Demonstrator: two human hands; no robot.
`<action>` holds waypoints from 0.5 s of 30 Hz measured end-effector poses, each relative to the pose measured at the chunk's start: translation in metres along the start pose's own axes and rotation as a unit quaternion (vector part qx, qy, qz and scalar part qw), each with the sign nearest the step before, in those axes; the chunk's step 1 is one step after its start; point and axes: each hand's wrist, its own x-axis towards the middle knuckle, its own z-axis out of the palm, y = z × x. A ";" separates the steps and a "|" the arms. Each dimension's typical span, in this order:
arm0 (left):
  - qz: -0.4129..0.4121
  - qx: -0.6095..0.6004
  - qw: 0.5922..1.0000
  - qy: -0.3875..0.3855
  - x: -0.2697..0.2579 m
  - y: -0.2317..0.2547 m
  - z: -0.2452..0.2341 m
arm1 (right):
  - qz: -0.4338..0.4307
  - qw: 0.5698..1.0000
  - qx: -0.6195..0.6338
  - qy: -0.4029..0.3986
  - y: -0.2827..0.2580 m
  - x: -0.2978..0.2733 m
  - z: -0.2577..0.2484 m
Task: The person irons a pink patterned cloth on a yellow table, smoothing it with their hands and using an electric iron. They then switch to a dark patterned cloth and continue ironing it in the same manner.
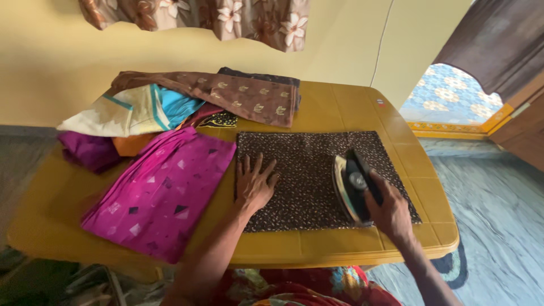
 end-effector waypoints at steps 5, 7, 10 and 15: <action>-0.034 0.058 0.998 -0.011 -0.005 0.009 -0.020 | -0.069 0.997 -0.014 -0.016 -0.044 -0.006 0.018; -0.026 0.052 0.998 0.026 -0.005 0.005 -0.021 | -0.050 0.998 -0.020 -0.043 -0.049 0.010 0.027; -0.042 0.038 0.998 0.022 -0.004 -0.009 -0.019 | -0.047 0.997 -0.016 -0.065 -0.048 0.045 0.049; -0.046 0.021 0.998 0.045 -0.002 -0.022 -0.012 | -0.095 0.995 -0.004 -0.033 -0.046 0.097 0.089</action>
